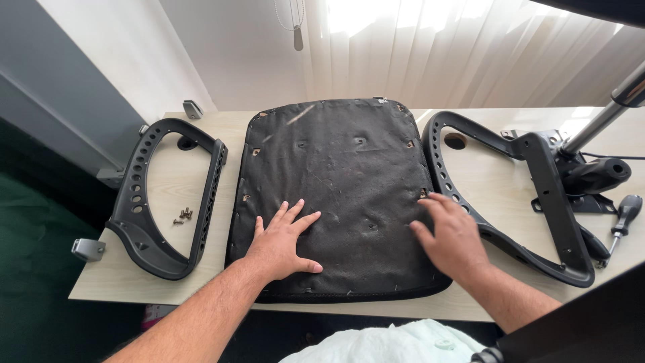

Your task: The person uses a screwdriver to tighten screws into a black plastic chair frame on a light wood table. They then place a black seat cushion onto the frame and align a second frame piece to the cushion, preparing to fasten it.

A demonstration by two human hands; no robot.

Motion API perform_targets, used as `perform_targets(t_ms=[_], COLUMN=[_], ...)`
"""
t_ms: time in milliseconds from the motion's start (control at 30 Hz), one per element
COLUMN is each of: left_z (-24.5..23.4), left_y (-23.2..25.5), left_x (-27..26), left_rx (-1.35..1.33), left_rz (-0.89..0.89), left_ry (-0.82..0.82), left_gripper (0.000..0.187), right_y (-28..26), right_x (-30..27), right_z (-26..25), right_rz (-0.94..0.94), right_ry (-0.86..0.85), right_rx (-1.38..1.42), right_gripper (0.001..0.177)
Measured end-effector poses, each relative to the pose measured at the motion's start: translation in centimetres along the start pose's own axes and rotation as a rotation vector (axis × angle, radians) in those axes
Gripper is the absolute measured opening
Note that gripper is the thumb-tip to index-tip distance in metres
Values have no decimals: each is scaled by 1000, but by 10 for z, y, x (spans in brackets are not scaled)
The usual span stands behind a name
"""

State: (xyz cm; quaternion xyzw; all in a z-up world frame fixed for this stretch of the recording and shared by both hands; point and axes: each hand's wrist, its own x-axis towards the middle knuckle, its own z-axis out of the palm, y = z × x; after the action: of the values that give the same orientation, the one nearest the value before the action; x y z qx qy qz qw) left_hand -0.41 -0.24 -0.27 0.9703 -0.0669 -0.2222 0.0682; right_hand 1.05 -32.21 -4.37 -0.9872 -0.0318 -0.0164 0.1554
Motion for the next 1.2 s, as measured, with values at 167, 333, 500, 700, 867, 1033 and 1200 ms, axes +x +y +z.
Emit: perform_targets(t_ms=[167,333,500,700,867,1033,1200], left_z=[4,6,6,5,4,2,0], left_y=[2,2,1,1,0,3,7], left_x=[-1,-1,-1,-2,-4,-3,-3], left_rx=[-25,-28,-38,-34,-52,-45,-39], left_rz=[-34,-34,-37,-35,-22,-45,-66], left_ry=[5,14,11,17,25,8,3], left_gripper=[113,113,113,112,112,113,113], right_y=[35,51,48,47,49,50,58], right_x=[17,19,12,9,8,0,-2], right_z=[-10,-15,-15,-18,-17,-17,-38], right_rz=[258,337,240,178,128,128,-8], right_ry=[-35,-241,-203,-146,-108,-33,268], right_rx=[-80,-196,-289,-264,-287,-229,0], right_gripper=[60,68,46,35,23,21,20])
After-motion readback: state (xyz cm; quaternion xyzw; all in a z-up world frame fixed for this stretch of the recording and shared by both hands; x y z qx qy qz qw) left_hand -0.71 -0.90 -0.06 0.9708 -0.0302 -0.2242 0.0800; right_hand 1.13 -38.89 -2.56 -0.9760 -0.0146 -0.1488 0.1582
